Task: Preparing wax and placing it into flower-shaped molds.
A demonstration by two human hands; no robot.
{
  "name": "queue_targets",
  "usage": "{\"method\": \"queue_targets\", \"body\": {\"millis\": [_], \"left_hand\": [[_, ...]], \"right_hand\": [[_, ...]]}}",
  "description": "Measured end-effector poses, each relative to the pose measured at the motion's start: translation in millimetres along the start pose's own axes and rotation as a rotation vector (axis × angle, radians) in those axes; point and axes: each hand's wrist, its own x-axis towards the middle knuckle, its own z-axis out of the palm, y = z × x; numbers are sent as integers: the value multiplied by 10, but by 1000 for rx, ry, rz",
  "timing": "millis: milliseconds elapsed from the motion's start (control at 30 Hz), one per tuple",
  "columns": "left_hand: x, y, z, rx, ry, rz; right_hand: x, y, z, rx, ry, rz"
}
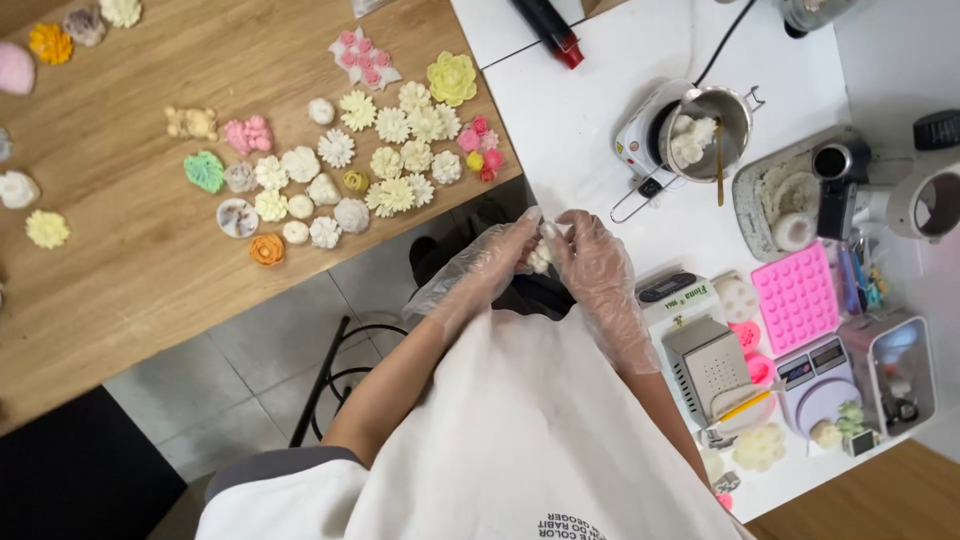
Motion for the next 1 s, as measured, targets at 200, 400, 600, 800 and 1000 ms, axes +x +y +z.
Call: {"method": "queue_targets", "body": {"millis": [200,400,600,800,1000], "left_hand": [[-12,126,103,78,5,-135],[159,-176,80,-16,-51,-135],[114,-106,121,-53,6,-187],[93,-77,129,-7,15,-191],[-6,42,144,15,2,-263]], "right_hand": [[-115,317,-117,-56,48,16],[-148,401,-183,128,-50,64],[-172,451,-188,318,-215,117],[-201,598,-97,382,-232,153],[-201,773,142,502,-216,186]]}}
